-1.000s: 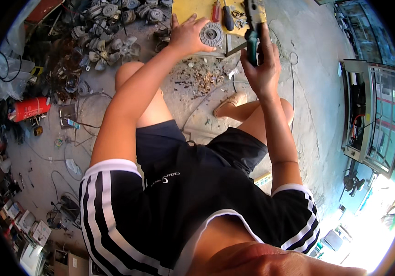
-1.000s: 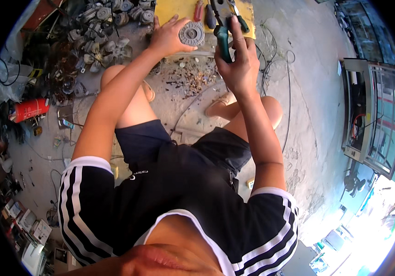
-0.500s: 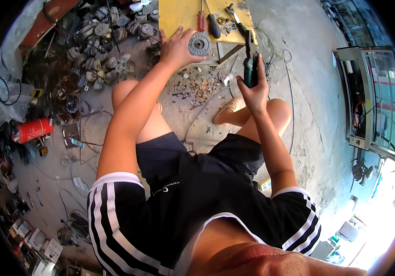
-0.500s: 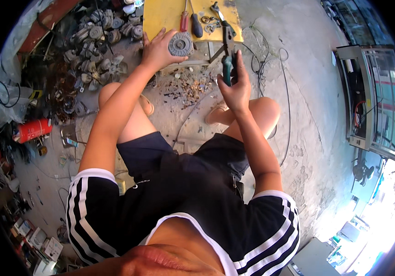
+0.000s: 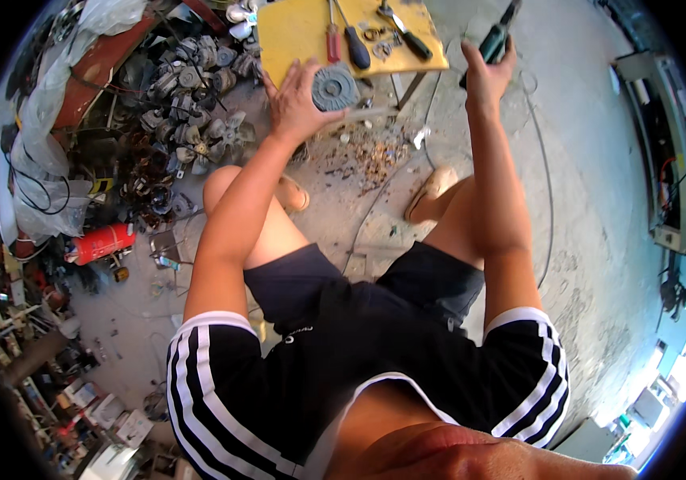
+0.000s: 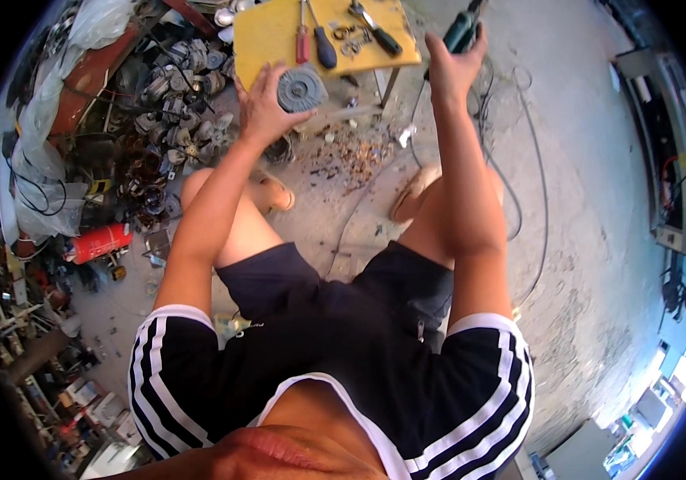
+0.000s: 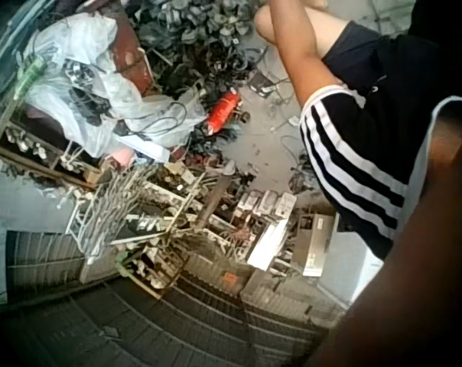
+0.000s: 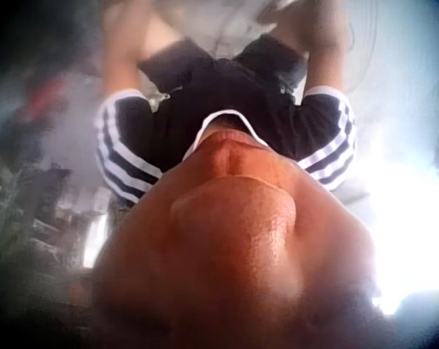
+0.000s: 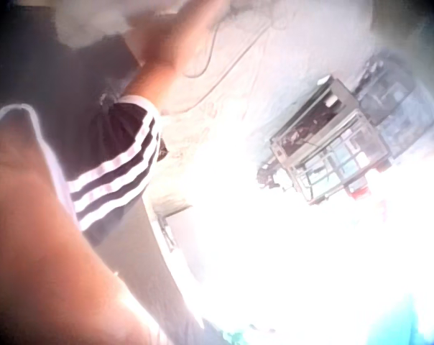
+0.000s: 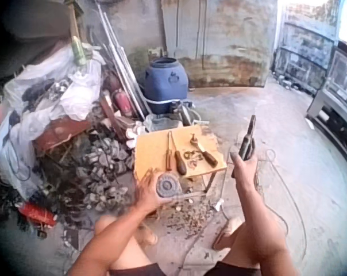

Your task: The person disassembles and cleans a small metal motor or pump housing using a screwdriver, a pair of pliers, and by hand, removing small metal parts and checking internal components.

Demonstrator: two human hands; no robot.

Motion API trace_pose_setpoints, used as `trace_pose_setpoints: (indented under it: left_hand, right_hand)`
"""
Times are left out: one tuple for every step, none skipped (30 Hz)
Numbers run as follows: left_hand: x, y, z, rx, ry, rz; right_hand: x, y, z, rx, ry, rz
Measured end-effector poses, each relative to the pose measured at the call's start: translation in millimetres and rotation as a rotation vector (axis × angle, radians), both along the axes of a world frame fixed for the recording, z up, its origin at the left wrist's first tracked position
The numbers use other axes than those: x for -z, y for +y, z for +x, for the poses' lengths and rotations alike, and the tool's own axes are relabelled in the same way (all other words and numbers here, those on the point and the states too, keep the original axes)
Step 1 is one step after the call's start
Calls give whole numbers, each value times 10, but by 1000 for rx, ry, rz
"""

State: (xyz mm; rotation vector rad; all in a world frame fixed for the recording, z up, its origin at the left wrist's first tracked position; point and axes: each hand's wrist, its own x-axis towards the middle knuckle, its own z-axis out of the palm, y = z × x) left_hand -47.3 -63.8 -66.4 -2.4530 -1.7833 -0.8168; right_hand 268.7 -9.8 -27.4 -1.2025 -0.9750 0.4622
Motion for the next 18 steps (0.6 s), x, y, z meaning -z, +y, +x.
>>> trace_pose_setpoints:
  left_hand:
    - [25, 14, -2, 1, 3, 66]
    - [40, -50, 7, 24, 37, 91]
    - [-3, -105, -34, 39, 72, 129]
    - [-39, -167, -44, 54, 101, 170]
    - [-35, -185, 55, 135, 90, 186]
    - [-29, -261, 65, 184, 128, 159]
    - [11, -345, 76, 233, 165, 131]
    - [41, -446, 71, 276, 205, 100]
    - [60, -544, 107, 311, 260, 49]
    - [137, -577, 167, 262, 257, -73]
    - [251, -603, 267, 224, 249, -195]
    - [402, -678, 253, 162, 245, -328]
    - [639, -654, 176, 18, 6, -639]
    - [932, -555, 86, -140, -246, -936]
    - [1112, -510, 62, -297, -509, -1226]
    - [1133, -506, 153, -390, -770, -1403]
    - [1056, -487, 273, -492, -1040, -1556]
    - [1031, -481, 370, -601, -1319, -1692]
  right_hand:
    - [76, 32, 43, -24, 51, -53]
    - [203, 101, 90, -1, 63, -30]
    - [106, 96, 24, -35, 203, -166]
    - [-32, 99, -20, -70, 338, -296]
    - [-144, 68, 106, -37, 354, -267]
    - [-187, 81, 129, -34, 392, -240]
    - [-215, 88, 180, -28, 430, -213]
    - [-231, 94, 219, -2, 402, -206]
    - [-240, 110, 255, 23, 371, -199]
    - [-215, 135, 297, 49, 339, -192]
    - [64, 334, 480, 206, 165, -21]
    - [67, 288, 462, 189, 209, -81]
    - [-62, 241, 427, 168, 253, -136]
    - [-158, 207, 406, 144, 296, -191]
    - [-146, 197, 446, 141, 290, -196]
    - [-158, 150, 504, 147, 302, -220]
    - [-220, 116, 519, 145, 318, -235]
    - [-232, 78, 535, 143, 334, -250]
